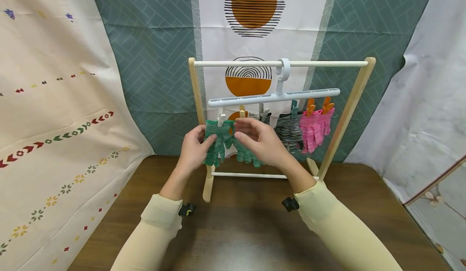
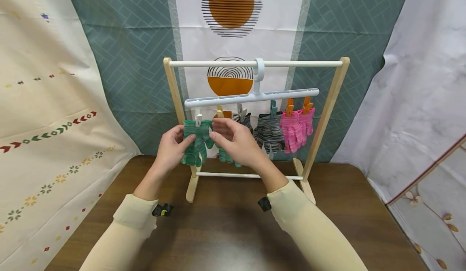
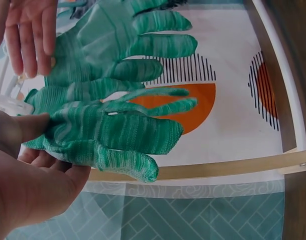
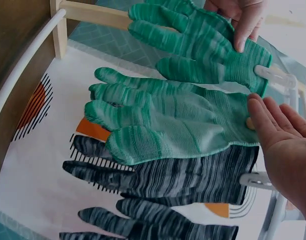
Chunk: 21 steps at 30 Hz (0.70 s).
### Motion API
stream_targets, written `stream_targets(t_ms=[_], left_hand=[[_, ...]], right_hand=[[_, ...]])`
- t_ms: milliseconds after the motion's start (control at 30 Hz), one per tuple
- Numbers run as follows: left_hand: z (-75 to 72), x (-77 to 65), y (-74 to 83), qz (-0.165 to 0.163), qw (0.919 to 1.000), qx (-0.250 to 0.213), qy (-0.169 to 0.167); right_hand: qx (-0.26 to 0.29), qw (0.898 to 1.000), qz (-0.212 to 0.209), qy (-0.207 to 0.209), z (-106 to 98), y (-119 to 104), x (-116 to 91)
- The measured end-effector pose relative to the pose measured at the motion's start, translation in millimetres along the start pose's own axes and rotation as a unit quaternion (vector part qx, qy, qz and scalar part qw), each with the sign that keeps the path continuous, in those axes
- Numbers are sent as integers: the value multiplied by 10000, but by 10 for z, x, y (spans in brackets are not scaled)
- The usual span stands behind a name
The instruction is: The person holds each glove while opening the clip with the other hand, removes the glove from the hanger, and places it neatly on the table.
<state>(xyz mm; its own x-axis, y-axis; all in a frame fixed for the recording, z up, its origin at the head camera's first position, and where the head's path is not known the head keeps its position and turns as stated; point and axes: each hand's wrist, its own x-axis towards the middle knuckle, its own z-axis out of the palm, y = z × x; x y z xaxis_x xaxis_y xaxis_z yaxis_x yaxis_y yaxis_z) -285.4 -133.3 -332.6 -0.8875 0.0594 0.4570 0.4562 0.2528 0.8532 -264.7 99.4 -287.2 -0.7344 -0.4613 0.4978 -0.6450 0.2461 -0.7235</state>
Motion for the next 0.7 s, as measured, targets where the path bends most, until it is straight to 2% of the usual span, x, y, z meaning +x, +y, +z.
stream_targets(t_ms=[100,367,533,600,700], left_hand=[[-15,-10,26,-68,9997,-194,-94],[-84,-117,327,-415,9967,-504,-485],[-86,-83,174,-595,9930,-794,-636],[-77,-60,99,-616,9919,-894,-655],[-62,-51,77,-550,9917,-969,-645]], right_hand=[[56,10000,-52,-28,22,51,56],[92,9997,-205,10,85,46,171],[236,9996,-151,99,126,7,258],[329,9993,-101,165,140,-101,272],[446,9984,-45,349,172,-216,299]])
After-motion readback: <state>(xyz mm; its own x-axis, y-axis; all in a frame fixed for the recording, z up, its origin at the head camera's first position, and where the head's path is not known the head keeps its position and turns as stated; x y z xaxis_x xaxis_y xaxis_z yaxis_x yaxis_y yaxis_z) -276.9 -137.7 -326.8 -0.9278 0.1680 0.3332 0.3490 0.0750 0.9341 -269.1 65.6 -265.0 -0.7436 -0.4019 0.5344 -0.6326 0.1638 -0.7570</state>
